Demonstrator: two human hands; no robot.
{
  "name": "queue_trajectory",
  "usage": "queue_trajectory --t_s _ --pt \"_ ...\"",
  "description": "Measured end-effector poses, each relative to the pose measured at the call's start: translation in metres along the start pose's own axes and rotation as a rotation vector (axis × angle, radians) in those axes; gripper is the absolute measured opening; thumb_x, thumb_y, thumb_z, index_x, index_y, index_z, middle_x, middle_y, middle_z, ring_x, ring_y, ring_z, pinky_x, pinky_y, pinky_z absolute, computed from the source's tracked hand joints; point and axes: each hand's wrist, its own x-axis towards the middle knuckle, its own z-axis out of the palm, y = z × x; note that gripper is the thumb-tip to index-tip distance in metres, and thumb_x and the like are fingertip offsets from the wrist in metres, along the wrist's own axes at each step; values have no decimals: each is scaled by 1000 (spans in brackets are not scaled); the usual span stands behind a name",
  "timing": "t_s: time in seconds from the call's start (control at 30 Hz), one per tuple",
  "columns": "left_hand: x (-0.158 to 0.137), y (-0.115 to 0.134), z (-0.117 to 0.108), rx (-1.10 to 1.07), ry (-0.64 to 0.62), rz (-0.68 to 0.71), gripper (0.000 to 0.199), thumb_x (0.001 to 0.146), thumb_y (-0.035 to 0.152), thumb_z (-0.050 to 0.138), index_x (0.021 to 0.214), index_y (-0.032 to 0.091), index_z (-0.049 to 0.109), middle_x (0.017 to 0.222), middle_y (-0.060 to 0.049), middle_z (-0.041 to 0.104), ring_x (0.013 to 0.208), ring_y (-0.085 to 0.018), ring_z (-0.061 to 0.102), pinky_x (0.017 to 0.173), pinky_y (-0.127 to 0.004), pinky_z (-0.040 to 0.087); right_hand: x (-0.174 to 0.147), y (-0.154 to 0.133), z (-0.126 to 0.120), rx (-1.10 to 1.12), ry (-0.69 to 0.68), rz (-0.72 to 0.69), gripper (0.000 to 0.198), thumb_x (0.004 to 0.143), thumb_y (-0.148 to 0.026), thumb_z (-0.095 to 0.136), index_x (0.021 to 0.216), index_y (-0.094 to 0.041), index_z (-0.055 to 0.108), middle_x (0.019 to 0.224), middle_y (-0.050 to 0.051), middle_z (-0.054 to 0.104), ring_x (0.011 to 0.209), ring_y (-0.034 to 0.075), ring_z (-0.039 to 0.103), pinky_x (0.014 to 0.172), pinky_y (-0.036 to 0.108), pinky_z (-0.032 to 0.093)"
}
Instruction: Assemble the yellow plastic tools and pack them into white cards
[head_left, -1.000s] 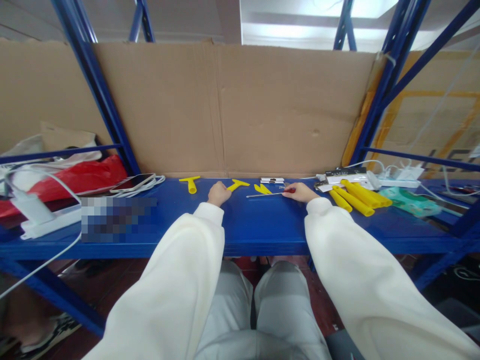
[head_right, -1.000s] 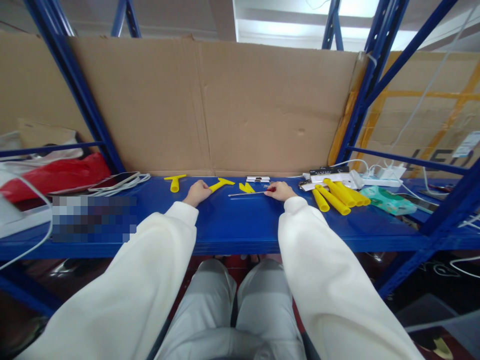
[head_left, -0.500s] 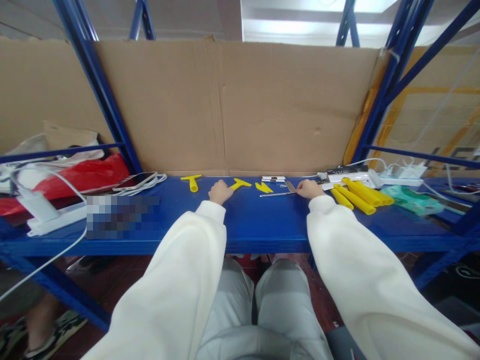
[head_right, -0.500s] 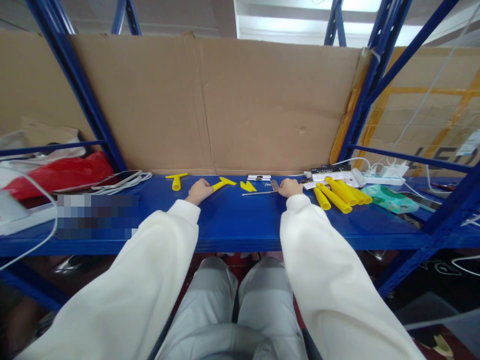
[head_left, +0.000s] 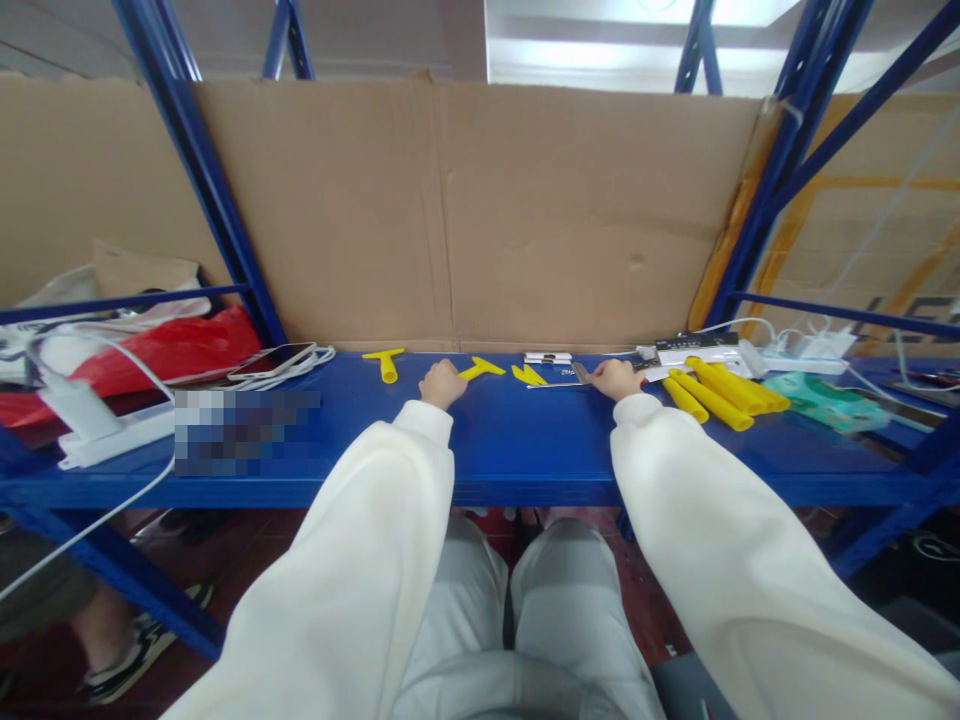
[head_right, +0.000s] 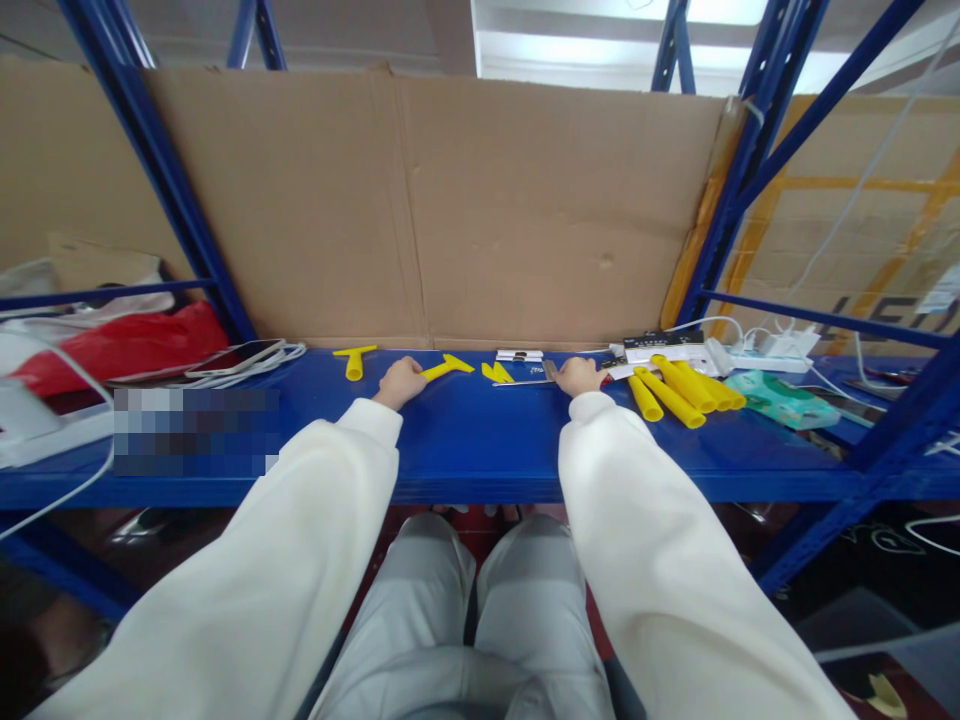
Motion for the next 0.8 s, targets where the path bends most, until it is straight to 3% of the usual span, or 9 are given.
queue_trajectory --t_s 0.3,0.53,0.8 --pt "4 -1 3 -22 -1 -7 26 83 31 69 107 22 68 125 -12 70 120 -30 63 94 -38 47 2 -7 -3 66 -37 131 43 84 -53 63 107 -18 75 121 19 68 122 37 56 99 56 39" --pt "3 0 1 -25 0 -13 25 83 30 69 106 23 69 125 -11 70 120 -31 63 95 -39 48 4 -16 -5 59 -72 215 54 79 -44 72 125 -16 66 129 23 63 127 37 53 102 54 39" --pt "5 -1 3 -34 22 -39 31 81 37 71 108 24 69 127 -12 68 120 -32 61 96 -41 49 5 -27 -5 118 -81 303 55 82 -44 72 128 -15 64 134 25 61 132 37 50 102 52 41"
